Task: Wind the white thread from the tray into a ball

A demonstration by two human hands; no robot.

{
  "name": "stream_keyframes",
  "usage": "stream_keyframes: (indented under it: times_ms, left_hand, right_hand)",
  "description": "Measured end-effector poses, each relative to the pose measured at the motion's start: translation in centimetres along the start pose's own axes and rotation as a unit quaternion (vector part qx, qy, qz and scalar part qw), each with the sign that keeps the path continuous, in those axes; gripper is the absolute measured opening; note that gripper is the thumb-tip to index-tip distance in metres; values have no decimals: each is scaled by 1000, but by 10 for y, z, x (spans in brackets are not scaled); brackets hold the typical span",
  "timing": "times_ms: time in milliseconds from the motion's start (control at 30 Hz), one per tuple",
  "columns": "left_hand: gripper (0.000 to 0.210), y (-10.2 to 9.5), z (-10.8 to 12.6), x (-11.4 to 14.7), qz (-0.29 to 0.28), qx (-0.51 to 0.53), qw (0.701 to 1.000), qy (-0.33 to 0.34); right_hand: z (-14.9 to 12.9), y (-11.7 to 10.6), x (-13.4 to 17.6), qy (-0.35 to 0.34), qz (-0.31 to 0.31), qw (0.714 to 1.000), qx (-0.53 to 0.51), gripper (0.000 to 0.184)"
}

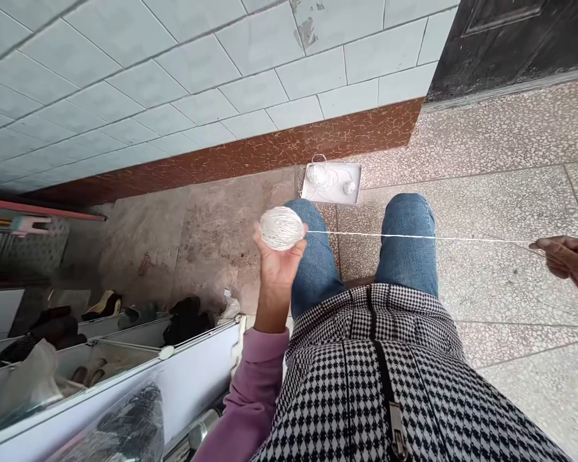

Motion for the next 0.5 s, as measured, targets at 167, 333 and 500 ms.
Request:
stream_keyframes:
  times_ms: [167,333,500]
  left_hand:
    - [64,15,-43,9,-51,-25,996,-64]
    - [66,29,-46,14,-101,-31,993,-58]
    - [69,24,-36,9,-122,-14,991,-48]
  right_hand:
    - [-35,67,-28,-27,44,984,171,32]
    - [-118,220,-49,20,-55,996,-73,33]
    - [-139,279,-49,21,-71,981,-182,15]
Point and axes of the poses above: each hand's wrist, its own x-axis away from the middle knuckle, its own y-axis out of the palm, z = x × y, the point moved 4 cm from there along -x, towards the middle knuckle, and after that the axes turned 7 degrees about -x, right-handed, at the moved point
